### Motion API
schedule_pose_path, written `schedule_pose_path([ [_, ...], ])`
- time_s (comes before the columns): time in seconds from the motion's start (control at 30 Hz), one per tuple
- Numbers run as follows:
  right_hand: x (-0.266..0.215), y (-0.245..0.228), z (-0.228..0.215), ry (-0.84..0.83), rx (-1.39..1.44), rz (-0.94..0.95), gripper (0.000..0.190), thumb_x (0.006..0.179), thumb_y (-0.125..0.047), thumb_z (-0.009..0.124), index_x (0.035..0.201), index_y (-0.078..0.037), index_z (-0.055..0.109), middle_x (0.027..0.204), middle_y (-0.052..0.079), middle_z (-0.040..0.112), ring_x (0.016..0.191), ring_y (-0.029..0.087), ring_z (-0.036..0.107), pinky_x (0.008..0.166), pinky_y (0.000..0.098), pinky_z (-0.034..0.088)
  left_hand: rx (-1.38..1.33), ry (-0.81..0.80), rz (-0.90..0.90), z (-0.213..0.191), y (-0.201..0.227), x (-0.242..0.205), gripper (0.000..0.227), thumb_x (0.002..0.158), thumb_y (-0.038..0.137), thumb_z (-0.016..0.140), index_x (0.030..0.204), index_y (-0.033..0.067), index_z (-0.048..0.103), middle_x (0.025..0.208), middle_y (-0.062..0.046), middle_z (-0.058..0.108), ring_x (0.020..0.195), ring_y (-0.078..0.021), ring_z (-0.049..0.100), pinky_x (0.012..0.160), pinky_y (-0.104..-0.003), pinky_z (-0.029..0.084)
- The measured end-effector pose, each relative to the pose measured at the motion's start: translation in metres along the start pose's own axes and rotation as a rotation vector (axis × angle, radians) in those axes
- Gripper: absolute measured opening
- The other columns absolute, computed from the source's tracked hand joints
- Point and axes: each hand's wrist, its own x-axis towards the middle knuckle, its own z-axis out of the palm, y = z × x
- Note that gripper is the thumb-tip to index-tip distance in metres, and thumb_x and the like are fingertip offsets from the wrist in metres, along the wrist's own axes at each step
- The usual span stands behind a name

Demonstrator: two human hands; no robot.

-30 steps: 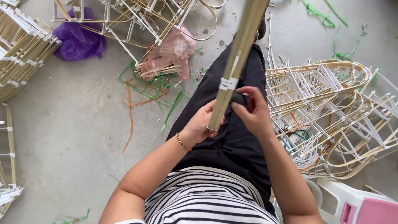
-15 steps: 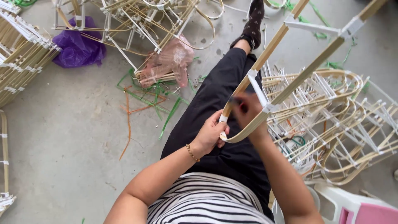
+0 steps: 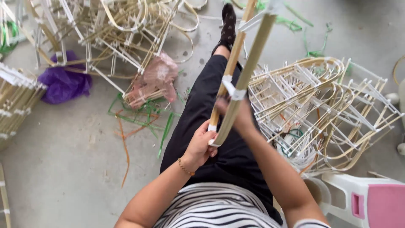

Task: The recorder is assembling and wrapping wooden or bamboo furniture frames with white tape or plastic strips.

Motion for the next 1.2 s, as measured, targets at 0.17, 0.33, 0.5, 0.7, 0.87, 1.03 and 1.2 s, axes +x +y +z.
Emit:
schedule_pose_path([
  [0.17,0.012,-0.028,-0.012,-0.067,0.004,0.078,0.045,0.082,-0.033,0.079,0.114,-0.004,0.065,0.085,0.009,0.076,0.08,0.021,0.076,0.073,0.0343,0.059,0.009,0.007,-0.077,0.0,-0.003,-0.008,0.022,0.099,0.01,0.051,0.121,0.0081,0.055,0.069,0.001,0.053,0.043,-0.0068,0.042,0.037,-0.025,0.039],
  [0.33,-0.008,-0.007,0.001,-0.106,-0.022,0.053,0.04,0.081,-0.033,0.08,0.106,-0.002,0.071,0.094,0.014,0.078,0.093,0.025,0.078,0.081,0.0374,0.058,0.017,0.005,-0.088,-0.01,0.011,-0.005,0.021,0.099,0.011,0.053,0.12,0.0104,0.056,0.067,0.003,0.048,0.045,-0.0061,0.043,0.038,-0.023,0.04],
  [0.5,0.014,-0.037,-0.027,-0.082,-0.082,0.076,0.043,0.083,-0.035,0.079,0.108,-0.004,0.066,0.098,0.017,0.075,0.097,0.03,0.075,0.082,0.0404,0.057,0.048,-0.027,-0.053,-0.024,0.002,-0.001,0.028,0.096,0.008,0.053,0.123,0.009,0.058,0.072,0.002,0.056,0.045,-0.0061,0.045,0.037,-0.024,0.04],
  [0.7,-0.011,0.019,0.016,-0.17,-0.047,0.06,0.063,0.076,-0.039,0.087,0.11,-0.001,0.052,0.098,0.02,0.073,0.094,0.033,0.075,0.08,0.0403,0.058,-0.015,-0.025,-0.068,-0.018,0.017,-0.005,0.031,0.095,0.01,0.056,0.125,0.0164,0.06,0.067,0.003,0.055,0.042,-0.0037,0.044,0.035,-0.02,0.038],
  [0.87,-0.003,-0.021,-0.011,-0.045,0.035,0.088,0.068,0.077,-0.04,0.084,0.119,-0.003,0.046,0.102,0.019,0.072,0.093,0.031,0.074,0.081,0.0388,0.058,0.017,-0.063,-0.086,-0.025,0.01,-0.008,0.018,0.098,0.009,0.055,0.116,0.0141,0.054,0.071,-0.001,0.058,0.043,-0.0048,0.044,0.037,-0.022,0.039],
  [1.03,-0.02,0.024,0.01,-0.157,0.059,-0.028,0.072,0.082,-0.033,0.082,0.136,-0.003,0.045,0.112,0.016,0.071,0.103,0.025,0.07,0.087,0.0358,0.054,0.008,-0.075,-0.026,-0.043,0.008,-0.005,0.034,0.098,0.008,0.055,0.131,0.0136,0.056,0.067,0.003,0.053,0.044,-0.0043,0.045,0.037,-0.021,0.039],
  [1.2,0.006,0.019,-0.05,-0.293,0.49,0.196,0.068,0.087,-0.023,0.078,0.148,-0.007,0.051,0.12,0.007,0.066,0.103,0.016,0.062,0.085,0.0317,0.05,-0.003,-0.142,-0.132,-0.06,0.014,-0.023,0.05,0.098,0.011,0.057,0.147,0.0085,0.046,0.069,-0.002,0.055,0.043,-0.0066,0.045,0.037,-0.022,0.039],
])
